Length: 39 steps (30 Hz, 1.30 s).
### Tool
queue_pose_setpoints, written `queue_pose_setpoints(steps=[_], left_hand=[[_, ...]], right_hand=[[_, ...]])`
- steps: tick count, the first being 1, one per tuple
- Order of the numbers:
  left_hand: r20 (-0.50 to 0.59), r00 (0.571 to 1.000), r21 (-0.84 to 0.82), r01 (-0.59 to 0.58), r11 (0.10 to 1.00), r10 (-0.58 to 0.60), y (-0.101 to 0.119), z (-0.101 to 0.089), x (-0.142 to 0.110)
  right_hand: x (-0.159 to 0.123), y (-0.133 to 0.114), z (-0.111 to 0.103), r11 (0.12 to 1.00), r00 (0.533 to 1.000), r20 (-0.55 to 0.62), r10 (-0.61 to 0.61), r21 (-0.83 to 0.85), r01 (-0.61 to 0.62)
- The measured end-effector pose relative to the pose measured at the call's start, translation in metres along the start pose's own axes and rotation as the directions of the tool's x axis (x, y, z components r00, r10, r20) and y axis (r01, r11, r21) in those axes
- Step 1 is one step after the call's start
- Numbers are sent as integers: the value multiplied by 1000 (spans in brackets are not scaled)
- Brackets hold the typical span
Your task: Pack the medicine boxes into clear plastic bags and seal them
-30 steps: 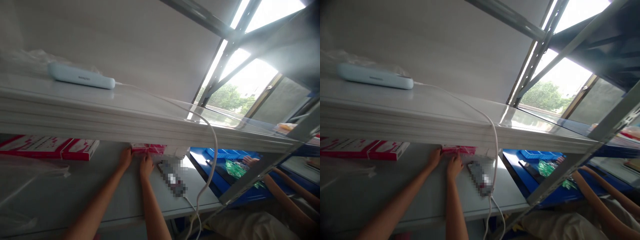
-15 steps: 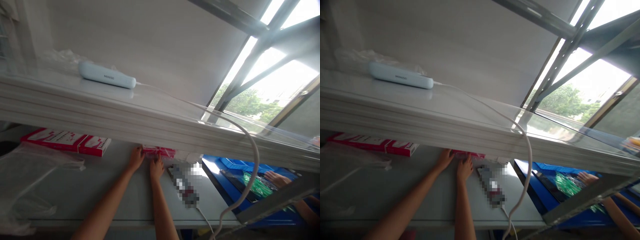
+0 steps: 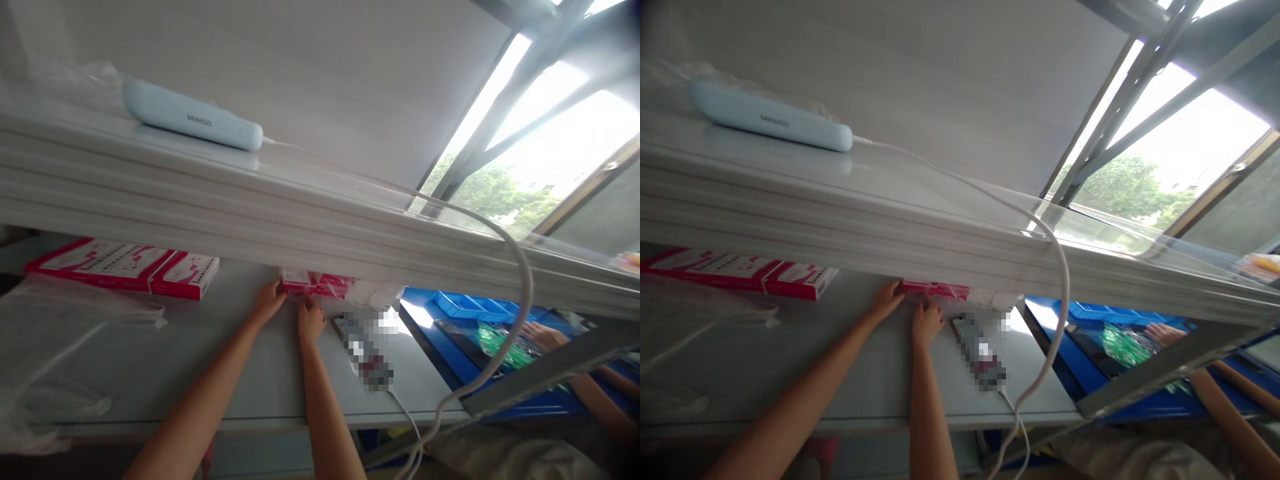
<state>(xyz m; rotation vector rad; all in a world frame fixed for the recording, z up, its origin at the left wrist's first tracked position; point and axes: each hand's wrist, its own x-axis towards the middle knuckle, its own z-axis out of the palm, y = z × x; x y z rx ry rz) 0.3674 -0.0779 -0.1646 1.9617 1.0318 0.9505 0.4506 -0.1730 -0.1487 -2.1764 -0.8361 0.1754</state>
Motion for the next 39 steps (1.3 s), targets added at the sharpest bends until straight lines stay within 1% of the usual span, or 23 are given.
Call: queue_pose_setpoints(steps=[4, 6, 9, 12, 14, 15, 16, 17, 18, 19, 20, 21, 23, 25, 26, 28, 31, 32, 33, 35, 36, 38, 39], left_hand=[[-31, 996, 96, -75, 993, 78, -1, 3, 0], [-68, 993, 118, -85, 989, 94, -2, 6, 0], [-150, 983, 105, -94, 990, 109, 0, 10, -7], [-303, 947, 115, -75, 991, 107, 7, 6, -30], [-403, 908, 154, -57, 986, 115, 17, -10, -54], [-407, 901, 194, -72, 978, 147, 24, -23, -67], [-362, 909, 256, -114, 960, 205, 31, -42, -80], [-278, 920, 330, -179, 927, 276, 39, -65, -92], [-185, 920, 410, -248, 878, 346, 47, -92, -105], [-137, 912, 491, -277, 826, 387, 53, -124, -116], [-116, 914, 567, -261, 781, 389, 57, -157, -128], [-124, 929, 633, -196, 749, 347, 58, -192, -140], [-111, 975, 727, -53, 685, 193, 50, -255, -165], [-85, 995, 780, 28, 625, 61, 30, -305, -194], [-81, 997, 788, 53, 614, 18, 18, -323, -208], [-20, 999, 750, 34, 660, -29, -5, -347, -234], [138, 990, 659, -71, 749, -27, -25, -359, -255], [182, 983, 643, -102, 759, -22, -27, -360, -257], [217, 976, 635, -124, 763, -22, -26, -360, -255], [257, 966, 632, -144, 761, -31, -20, -360, -248], [263, 964, 632, -145, 761, -36, -16, -360, -243], [237, 971, 636, -133, 761, -29, -9, -364, -236], [218, 976, 636, -133, 760, -11, -6, -368, -234]], right_hand=[[3, 5, 7, 999, 997, -70, -22, 28, 24], [6, 8, 9, 996, 987, -159, 22, 84, -9], [10, 12, 6, 981, 944, -314, 104, 191, -44], [13, 14, 1, 966, 914, -401, 67, 256, 41], [13, 13, 0, 961, 928, -370, 36, 267, 69], [12, 12, 0, 966, 945, -327, 0, 246, 85], [10, 11, 1, 972, 958, -285, -38, 213, 102], [8, 10, 2, 976, 969, -230, -91, 171, 133], [4, 8, 3, 977, 974, -174, -147, 127, 171], [0, 7, 4, 974, 973, -121, -199, 85, 209], [-4, 6, 5, 967, 967, -67, -246, 47, 249], [-7, 5, 6, 959, 959, -21, -283, 14, 283], [-14, 5, 6, 940, 940, 58, -336, -42, 339], [-20, 4, 5, 916, 914, 136, -382, -71, 394], [-23, 3, 4, 905, 900, 171, -402, -77, 419], [-32, -4, 2, 891, 884, 202, -421, -91, 445], [-60, -27, 6, 868, 866, 202, -457, -109, 484], [-74, -39, 9, 843, 838, 211, -503, -95, 530], [-90, -53, 14, 798, 787, 231, -571, -67, 599], [-124, -87, 29, 630, 600, 279, -750, 27, 776], [-141, -105, 38, 540, 499, 330, -801, 38, 841], [-171, -140, 58, 372, 297, 462, -836, 80, 925], [-183, -156, 68, 320, 232, 505, -831, 93, 943]])
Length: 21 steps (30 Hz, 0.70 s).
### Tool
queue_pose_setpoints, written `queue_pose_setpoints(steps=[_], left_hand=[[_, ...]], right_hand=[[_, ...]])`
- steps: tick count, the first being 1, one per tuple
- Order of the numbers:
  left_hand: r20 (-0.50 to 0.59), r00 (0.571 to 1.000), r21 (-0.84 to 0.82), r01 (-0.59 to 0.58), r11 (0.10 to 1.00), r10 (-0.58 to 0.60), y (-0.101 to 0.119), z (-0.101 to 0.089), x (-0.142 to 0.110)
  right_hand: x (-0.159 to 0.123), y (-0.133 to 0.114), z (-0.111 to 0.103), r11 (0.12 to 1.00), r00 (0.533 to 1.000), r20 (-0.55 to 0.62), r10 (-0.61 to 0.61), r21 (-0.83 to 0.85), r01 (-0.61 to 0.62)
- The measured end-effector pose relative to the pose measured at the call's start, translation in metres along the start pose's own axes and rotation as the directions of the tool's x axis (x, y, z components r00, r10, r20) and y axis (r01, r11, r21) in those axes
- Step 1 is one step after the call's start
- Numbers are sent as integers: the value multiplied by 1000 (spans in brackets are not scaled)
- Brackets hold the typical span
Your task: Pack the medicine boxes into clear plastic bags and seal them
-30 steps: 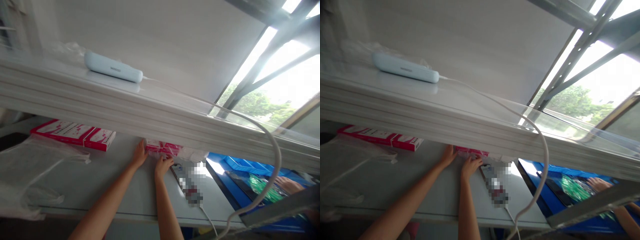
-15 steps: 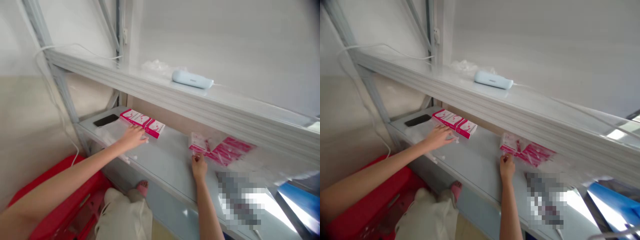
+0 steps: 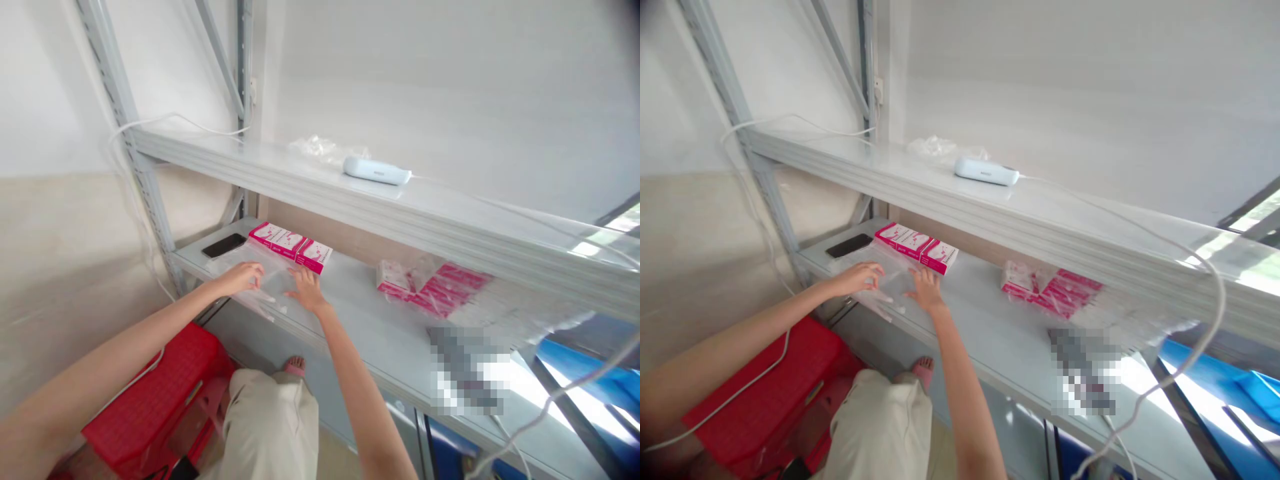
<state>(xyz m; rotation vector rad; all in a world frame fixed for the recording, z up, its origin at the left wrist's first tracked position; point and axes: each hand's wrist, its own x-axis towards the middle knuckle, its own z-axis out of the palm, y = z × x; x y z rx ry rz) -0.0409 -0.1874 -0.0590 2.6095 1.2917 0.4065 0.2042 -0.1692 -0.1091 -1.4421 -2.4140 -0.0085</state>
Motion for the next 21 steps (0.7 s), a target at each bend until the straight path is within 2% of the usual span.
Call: queue_pose_setpoints(steps=[2, 4, 8, 11, 14, 18, 21], left_hand=[[-56, 998, 6, -23, 1000, 23, -2, -11, -1], [-95, 994, 30, -54, 998, 56, -3, -25, -7], [-137, 985, 119, -87, 989, 104, -2, -56, -22], [-191, 972, 212, -96, 973, 137, 4, -74, -27], [-218, 959, 315, -106, 943, 181, 14, -79, -25], [-241, 935, 339, -168, 926, 258, 33, -69, -14], [-227, 931, 328, -202, 923, 284, 52, -57, -1]], right_hand=[[26, -23, 6, 998, 999, 28, -25, -50, 26], [44, -36, 8, 994, 1000, 11, -30, -108, 30], [51, -39, -3, 984, 1000, 11, -28, -177, 30], [35, -31, -23, 975, 997, -70, 29, -220, -44], [8, -20, -50, 971, 992, -120, 45, -227, -71], [-40, -9, -89, 972, 995, -69, 73, -218, -87], [-73, -3, -111, 963, 993, -24, 112, -243, -115]])
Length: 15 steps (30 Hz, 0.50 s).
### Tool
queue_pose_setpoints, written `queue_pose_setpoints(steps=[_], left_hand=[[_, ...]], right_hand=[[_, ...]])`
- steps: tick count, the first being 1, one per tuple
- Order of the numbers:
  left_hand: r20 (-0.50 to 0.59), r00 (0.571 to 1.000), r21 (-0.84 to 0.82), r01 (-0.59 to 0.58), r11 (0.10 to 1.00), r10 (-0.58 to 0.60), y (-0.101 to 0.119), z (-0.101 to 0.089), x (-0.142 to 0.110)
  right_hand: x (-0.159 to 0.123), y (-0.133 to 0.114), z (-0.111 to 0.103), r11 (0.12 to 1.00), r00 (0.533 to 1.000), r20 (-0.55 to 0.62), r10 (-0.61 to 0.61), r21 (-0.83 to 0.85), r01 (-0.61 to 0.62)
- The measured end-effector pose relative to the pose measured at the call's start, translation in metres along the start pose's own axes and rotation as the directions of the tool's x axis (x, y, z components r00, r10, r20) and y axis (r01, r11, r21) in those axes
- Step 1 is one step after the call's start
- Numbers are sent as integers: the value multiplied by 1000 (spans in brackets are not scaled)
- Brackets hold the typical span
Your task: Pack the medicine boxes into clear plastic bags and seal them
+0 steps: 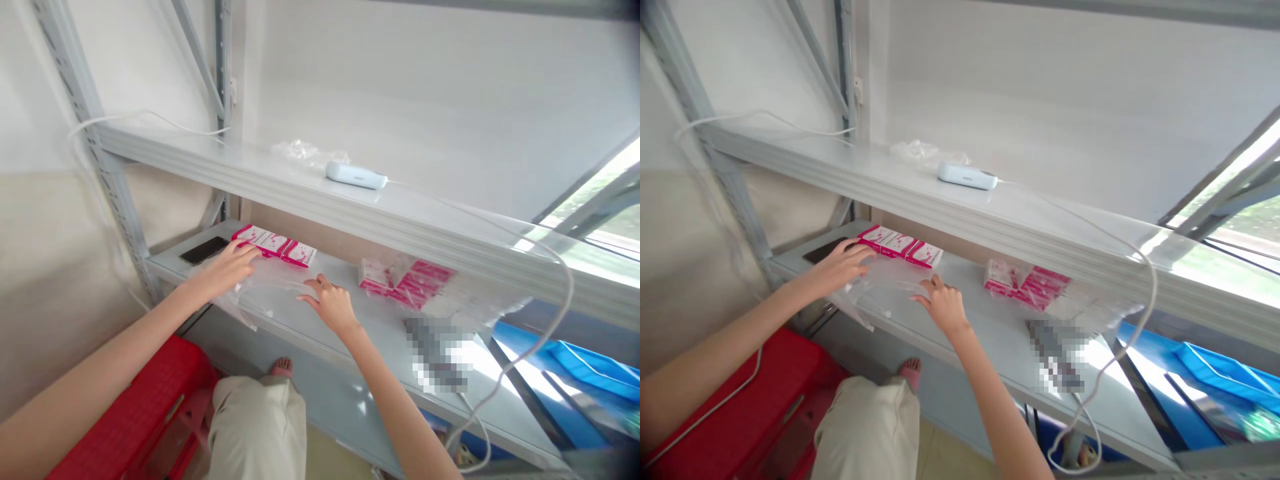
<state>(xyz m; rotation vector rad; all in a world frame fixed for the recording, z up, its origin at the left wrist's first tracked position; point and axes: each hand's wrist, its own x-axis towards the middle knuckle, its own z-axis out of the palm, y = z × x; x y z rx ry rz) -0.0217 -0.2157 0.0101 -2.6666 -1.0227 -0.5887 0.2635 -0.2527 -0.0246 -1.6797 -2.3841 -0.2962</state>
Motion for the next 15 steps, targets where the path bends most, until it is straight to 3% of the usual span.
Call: queue_pose_setpoints(steps=[4, 7, 8, 10, 12, 15], left_hand=[[-63, 996, -41, 56, 998, -59, 55, 16, 18], [-199, 973, -122, 92, 988, -115, 128, 38, 17], [-284, 950, -180, 83, 980, -133, 153, 48, 14], [-354, 921, -348, 32, 937, -163, 195, 73, 9], [-331, 909, -483, 67, 873, -253, 216, 99, 11], [-156, 897, -546, 271, 793, -413, 208, 128, 24]], right_hand=[[-31, 9, -8, 994, 994, 61, 92, -68, -88], [-45, 10, -5, 976, 985, 15, 174, -135, -171], [-49, 10, -4, 970, 983, -12, 185, -161, -185], [-54, 9, -3, 958, 980, -56, 193, -204, -201], [-59, 7, -3, 955, 977, -70, 202, -208, -212], [-62, 7, -4, 954, 967, -36, 253, -159, -255]])
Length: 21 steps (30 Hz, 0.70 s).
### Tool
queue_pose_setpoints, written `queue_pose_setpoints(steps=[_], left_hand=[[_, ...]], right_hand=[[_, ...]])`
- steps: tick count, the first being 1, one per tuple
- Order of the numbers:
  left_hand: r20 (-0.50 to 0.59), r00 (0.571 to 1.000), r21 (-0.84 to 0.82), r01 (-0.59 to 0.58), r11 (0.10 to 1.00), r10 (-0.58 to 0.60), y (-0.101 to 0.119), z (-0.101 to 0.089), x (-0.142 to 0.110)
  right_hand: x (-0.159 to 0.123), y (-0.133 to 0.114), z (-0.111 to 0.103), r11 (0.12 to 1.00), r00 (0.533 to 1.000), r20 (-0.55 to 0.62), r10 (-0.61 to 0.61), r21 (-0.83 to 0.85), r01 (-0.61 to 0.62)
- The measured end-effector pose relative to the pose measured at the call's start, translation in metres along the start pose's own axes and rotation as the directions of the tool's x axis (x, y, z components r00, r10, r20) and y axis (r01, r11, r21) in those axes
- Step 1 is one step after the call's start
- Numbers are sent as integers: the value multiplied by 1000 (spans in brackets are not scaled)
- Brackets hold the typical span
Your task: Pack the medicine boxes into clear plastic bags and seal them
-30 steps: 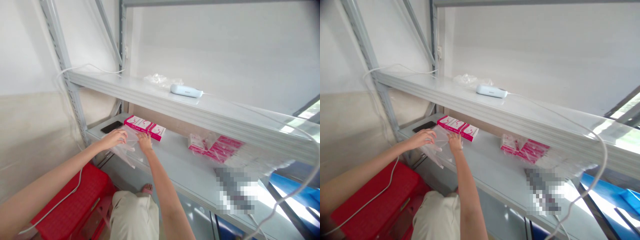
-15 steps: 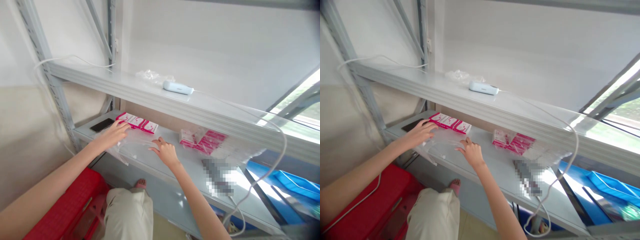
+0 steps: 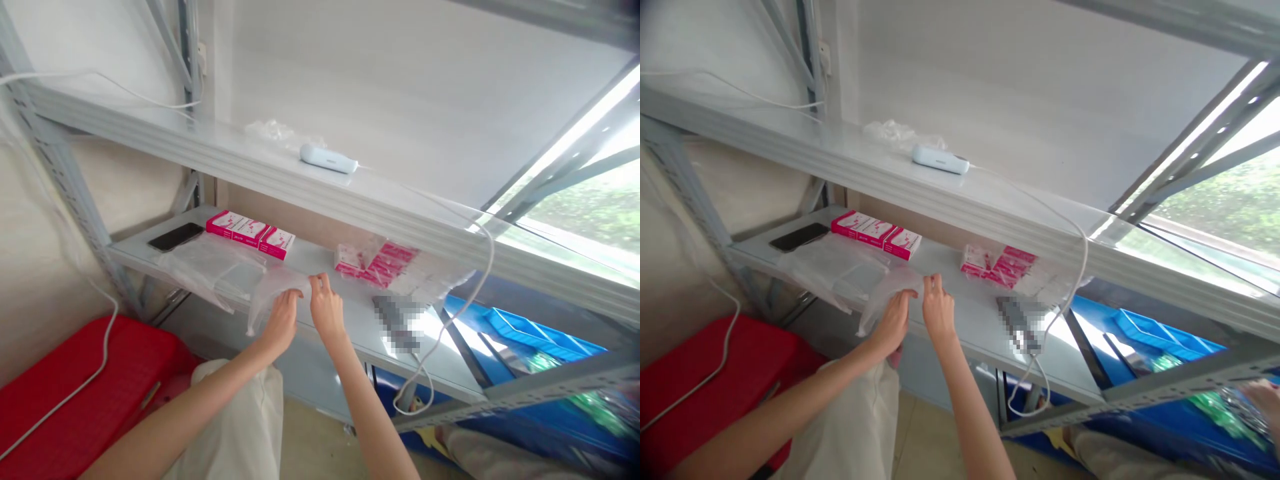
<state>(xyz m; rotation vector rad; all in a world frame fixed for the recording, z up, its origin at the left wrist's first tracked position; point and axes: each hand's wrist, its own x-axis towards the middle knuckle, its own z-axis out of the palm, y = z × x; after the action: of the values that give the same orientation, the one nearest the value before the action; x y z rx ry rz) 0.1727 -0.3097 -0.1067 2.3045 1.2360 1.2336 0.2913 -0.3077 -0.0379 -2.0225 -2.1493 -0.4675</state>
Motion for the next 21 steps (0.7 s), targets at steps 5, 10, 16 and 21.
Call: queue_pose_setpoints(steps=[5, 10, 16, 21], left_hand=[[125, 986, 132, 98, 986, -115, -26, -4, 22], [69, 983, 103, -175, 979, 169, -17, -2, 17], [250, 963, 190, -148, 970, 98, -34, 16, 26], [456, 884, 457, -328, 827, 99, -39, 18, 36]], right_hand=[[-1, 9, 0, 996, 997, 44, 63, 59, -66], [-1, 15, -1, 977, 993, 31, 114, 178, -118], [-2, 22, -9, 985, 983, 115, 146, 71, -155], [-2, 30, -16, 979, 971, 120, 206, -15, -206]])
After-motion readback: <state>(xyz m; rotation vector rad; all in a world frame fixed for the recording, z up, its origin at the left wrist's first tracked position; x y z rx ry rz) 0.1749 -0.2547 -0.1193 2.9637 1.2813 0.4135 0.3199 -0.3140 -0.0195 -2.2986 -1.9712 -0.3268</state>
